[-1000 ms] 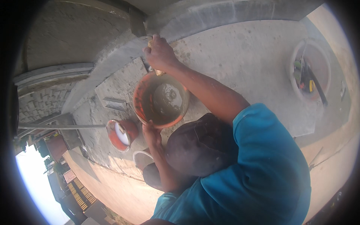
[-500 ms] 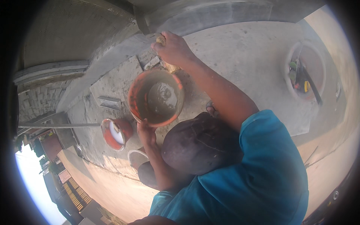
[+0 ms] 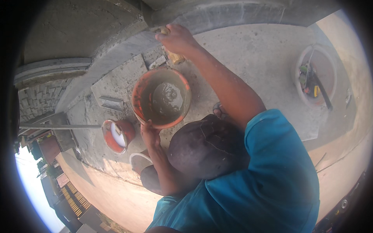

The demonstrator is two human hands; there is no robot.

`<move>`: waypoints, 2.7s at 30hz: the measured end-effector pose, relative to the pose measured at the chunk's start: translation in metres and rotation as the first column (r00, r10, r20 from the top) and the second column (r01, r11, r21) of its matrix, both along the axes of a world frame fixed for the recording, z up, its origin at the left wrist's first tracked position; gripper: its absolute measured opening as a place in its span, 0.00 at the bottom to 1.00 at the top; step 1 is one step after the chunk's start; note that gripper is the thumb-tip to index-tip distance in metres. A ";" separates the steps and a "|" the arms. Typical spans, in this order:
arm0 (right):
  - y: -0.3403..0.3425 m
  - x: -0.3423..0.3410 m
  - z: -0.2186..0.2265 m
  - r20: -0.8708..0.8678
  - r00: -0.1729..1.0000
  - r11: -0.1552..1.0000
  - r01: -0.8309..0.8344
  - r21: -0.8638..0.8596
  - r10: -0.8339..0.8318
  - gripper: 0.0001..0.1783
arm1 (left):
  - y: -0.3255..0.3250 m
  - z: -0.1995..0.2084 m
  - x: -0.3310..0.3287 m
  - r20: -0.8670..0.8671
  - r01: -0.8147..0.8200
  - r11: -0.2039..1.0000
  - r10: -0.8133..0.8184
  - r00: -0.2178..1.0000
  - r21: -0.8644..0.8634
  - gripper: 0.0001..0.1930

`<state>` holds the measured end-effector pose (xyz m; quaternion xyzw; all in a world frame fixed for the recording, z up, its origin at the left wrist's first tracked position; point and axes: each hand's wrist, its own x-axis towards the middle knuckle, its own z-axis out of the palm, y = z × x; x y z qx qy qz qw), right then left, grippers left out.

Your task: The person scoops cement from a bucket with a trowel and applies it to a concrete ceiling, smoothing the surface. They repeatedly transfer cement and spread it along the ceiling joints, then use a straightedge to level the applied material.

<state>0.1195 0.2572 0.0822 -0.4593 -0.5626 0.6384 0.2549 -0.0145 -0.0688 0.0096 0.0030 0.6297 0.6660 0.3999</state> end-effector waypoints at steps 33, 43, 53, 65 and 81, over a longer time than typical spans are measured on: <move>-0.013 -0.026 0.044 -0.053 0.997 0.966 0.076 0.249 -0.065 0.37 | 0.005 0.002 0.002 -0.013 0.000 1.000 0.000 1.000 0.016 0.18; -0.026 0.009 0.047 -0.119 0.993 0.988 0.044 0.151 -0.026 0.44 | 0.004 0.002 0.001 -0.004 -0.004 0.999 0.004 1.000 0.045 0.17; -0.010 -0.008 0.009 -0.120 0.988 0.994 0.086 -0.067 -0.093 0.44 | 0.004 0.000 0.000 -0.004 -0.013 1.000 0.013 1.000 0.002 0.18; -0.005 -0.015 0.065 -0.058 0.998 0.978 0.036 0.204 -0.025 0.41 | 0.004 0.002 -0.001 -0.031 0.036 0.999 -0.035 0.999 0.001 0.19; -0.006 -0.018 0.139 -0.104 0.994 0.947 0.060 0.314 -0.028 0.43 | 0.006 0.002 -0.001 -0.031 0.055 0.998 -0.056 0.998 -0.008 0.25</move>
